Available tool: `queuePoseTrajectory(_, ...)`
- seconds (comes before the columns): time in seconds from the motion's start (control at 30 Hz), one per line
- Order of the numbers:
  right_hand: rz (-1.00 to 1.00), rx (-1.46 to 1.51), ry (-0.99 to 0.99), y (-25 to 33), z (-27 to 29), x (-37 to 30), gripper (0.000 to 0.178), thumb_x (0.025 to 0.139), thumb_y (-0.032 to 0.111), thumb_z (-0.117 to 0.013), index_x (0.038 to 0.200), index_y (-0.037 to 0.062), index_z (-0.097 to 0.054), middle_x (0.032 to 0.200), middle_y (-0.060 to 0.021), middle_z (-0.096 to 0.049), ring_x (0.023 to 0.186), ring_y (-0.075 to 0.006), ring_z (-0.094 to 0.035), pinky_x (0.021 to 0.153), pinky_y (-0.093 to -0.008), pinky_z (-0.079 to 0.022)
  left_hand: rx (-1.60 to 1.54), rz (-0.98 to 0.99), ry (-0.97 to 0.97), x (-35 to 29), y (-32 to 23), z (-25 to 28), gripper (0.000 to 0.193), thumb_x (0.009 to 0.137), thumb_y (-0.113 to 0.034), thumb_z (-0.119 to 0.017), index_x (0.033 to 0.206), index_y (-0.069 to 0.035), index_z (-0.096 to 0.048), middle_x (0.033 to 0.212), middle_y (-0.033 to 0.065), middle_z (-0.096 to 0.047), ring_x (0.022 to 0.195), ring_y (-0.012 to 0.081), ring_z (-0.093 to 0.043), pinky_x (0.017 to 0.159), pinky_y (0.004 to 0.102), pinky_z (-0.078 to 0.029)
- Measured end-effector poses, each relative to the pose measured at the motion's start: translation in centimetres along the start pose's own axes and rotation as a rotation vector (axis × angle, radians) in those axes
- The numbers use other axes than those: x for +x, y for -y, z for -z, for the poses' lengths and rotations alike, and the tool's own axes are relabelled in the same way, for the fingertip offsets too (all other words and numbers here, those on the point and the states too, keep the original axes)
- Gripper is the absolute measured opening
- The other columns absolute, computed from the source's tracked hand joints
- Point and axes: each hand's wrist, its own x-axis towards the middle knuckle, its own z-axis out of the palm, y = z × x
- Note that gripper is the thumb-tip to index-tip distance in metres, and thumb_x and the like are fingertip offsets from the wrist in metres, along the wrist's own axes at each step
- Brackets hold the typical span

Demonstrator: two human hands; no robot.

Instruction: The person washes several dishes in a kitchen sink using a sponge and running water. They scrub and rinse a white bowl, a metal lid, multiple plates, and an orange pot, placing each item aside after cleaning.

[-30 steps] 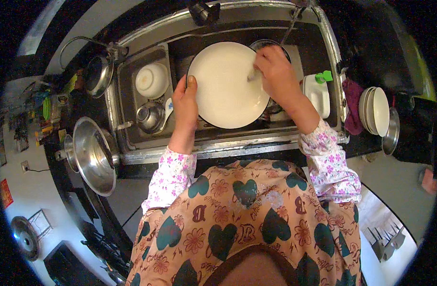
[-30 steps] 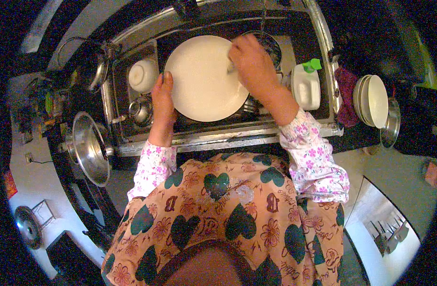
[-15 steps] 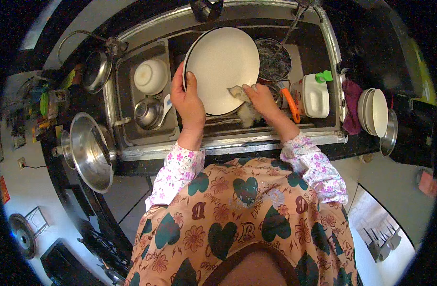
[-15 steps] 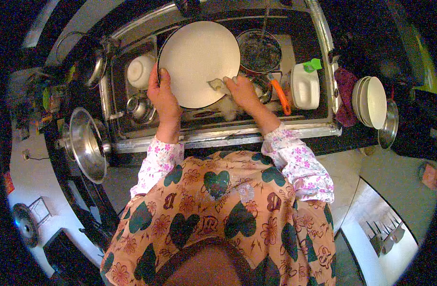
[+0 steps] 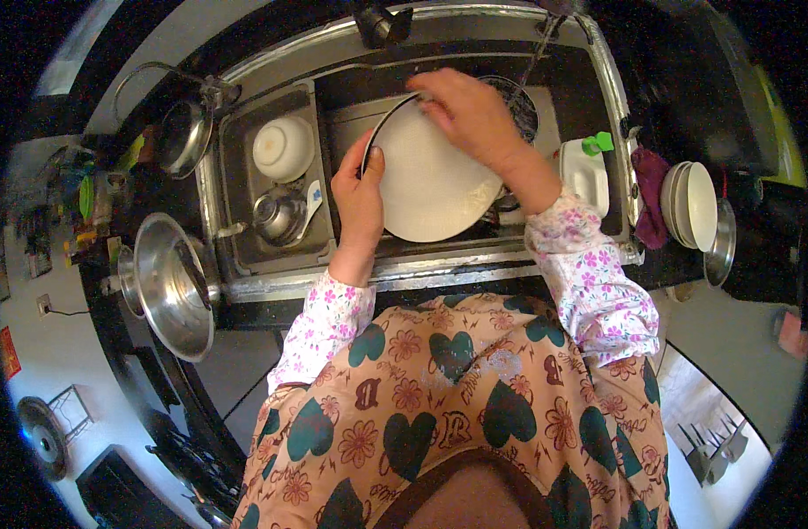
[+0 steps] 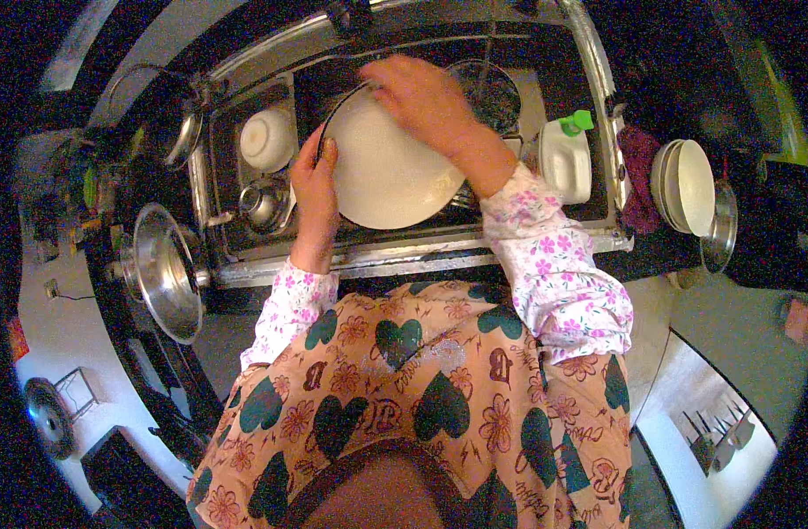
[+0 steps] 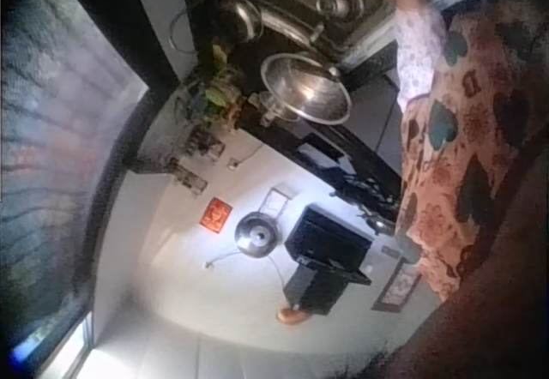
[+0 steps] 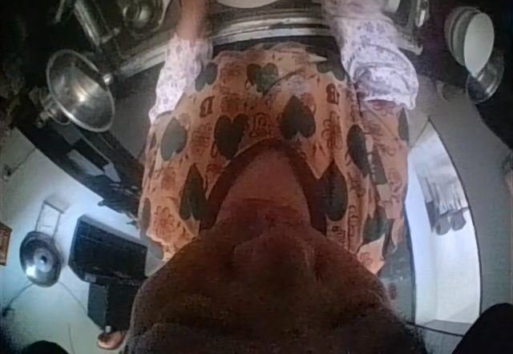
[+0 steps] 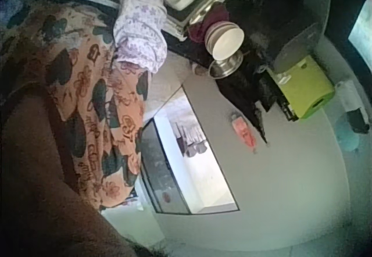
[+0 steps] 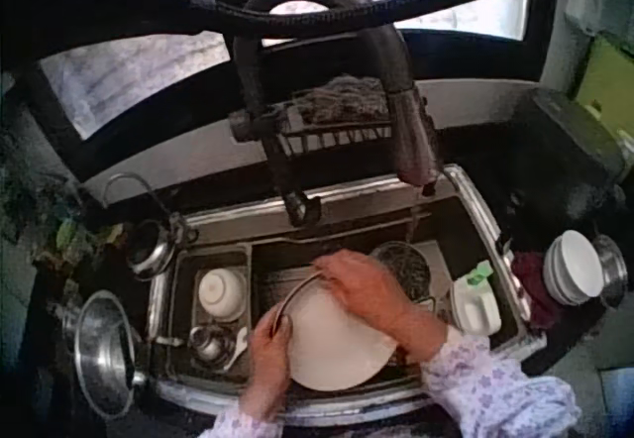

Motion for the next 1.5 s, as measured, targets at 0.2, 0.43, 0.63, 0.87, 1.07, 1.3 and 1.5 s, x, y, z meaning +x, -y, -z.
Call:
queuePoseTrajectory(0.2, -0.945, 0.319, -0.135, -0.5, 0.9, -4.6, 0.034, 0.083, 0.03, -0.059, 0.099, -0.0002, -0.058, 0.086, -0.0179, -0.063, 0.073, -0.0259, -0.063, 0.065, -0.0357, -0.049, -0.347, 0.115, -0.134, -1.3, -1.8, -0.6, 0.037, 0.091, -0.018, -0.054, 0.122, 0.001, -0.049, 0.109, 0.0077, -0.058, 0.096, 0.0138, -0.053, 0.087, 0.0262, -0.041)
queuePoseTrajectory(0.43, -1.074, 0.58, -0.389, -0.8, -6.1, -10.7, 0.036, 0.082, 0.028, -0.06, 0.098, -0.0039, -0.056, 0.086, -0.018, -0.063, 0.076, -0.0281, -0.06, 0.071, -0.0368, -0.046, -0.342, -0.012, -0.206, -1.4, 0.0, -0.3, 0.044, 0.09, -0.018, -0.053, 0.127, 0.001, -0.039, 0.122, 0.0102, -0.048, 0.11, 0.0166, -0.046, 0.097, 0.0294, -0.033)
queuePoseTrajectory(0.63, -0.132, -0.021, -0.041, -1.1, 2.5, -4.4, 0.021, 0.081, 0.021, -0.058, 0.097, 0.0069, -0.056, 0.081, -0.013, -0.061, 0.072, -0.0317, -0.062, 0.062, -0.0384, -0.05, 0.06, 0.013, 0.349, 2.1, -2.7, 3.3, 0.044, 0.081, -0.014, -0.063, 0.12, -0.003, -0.048, 0.112, 0.0094, -0.056, 0.104, 0.0176, -0.053, 0.089, 0.0292, -0.041)
queuePoseTrajectory(0.87, 0.133, -0.136, 0.18, -1.7, 1.8, -0.7, 0.018, 0.081, 0.024, -0.056, 0.092, 0.0105, -0.056, 0.082, -0.0117, -0.061, 0.067, -0.0324, -0.062, 0.058, -0.0394, -0.051, 0.121, -0.05, 0.276, 3.1, -0.7, -0.3, 0.03, 0.08, -0.006, -0.06, 0.109, -0.005, -0.053, 0.104, 0.0036, -0.058, 0.096, 0.0139, -0.054, 0.083, 0.0262, -0.042)
queuePoseTrajectory(1.07, -0.847, 0.355, -0.315, -3.9, -1.7, -8.4, 0.038, 0.084, 0.036, -0.057, 0.093, 0.0, -0.06, 0.08, -0.0191, -0.064, 0.071, -0.0308, -0.062, 0.065, -0.0381, -0.048, -0.23, -0.05, -0.144, 1.8, -0.6, -1.5, 0.024, 0.085, -0.005, -0.058, 0.107, -0.001, -0.051, 0.101, 0.0046, -0.056, 0.092, 0.0116, -0.051, 0.083, 0.0244, -0.04)
queuePoseTrajectory(1.3, -1.514, 1.412, 0.016, 5.9, -6.0, -9.9, 0.027, 0.09, 0.028, -0.05, 0.096, 0.0018, -0.052, 0.067, -0.0077, -0.056, 0.05, -0.0181, -0.056, 0.04, -0.0308, -0.044, -0.13, -0.368, -0.273, 1.7, 1.7, -3.6, 0.024, 0.085, -0.005, -0.057, 0.106, -0.001, -0.047, 0.1, 0.0061, -0.053, 0.089, 0.0139, -0.051, 0.082, 0.0262, -0.041)
queuePoseTrajectory(1.5, -0.856, 0.394, 0.13, 3.8, -1.3, -7.3, 0.026, 0.085, 0.026, -0.057, 0.09, 0.0014, -0.053, 0.064, -0.0145, -0.059, 0.049, -0.0284, -0.058, 0.05, -0.0391, -0.049, -0.24, -0.153, -0.286, 2.8, 2.5, -1.3, 0.026, 0.087, -0.012, -0.056, 0.109, -0.002, -0.047, 0.104, 0.0067, -0.052, 0.092, 0.0149, -0.05, 0.084, 0.0273, -0.039)
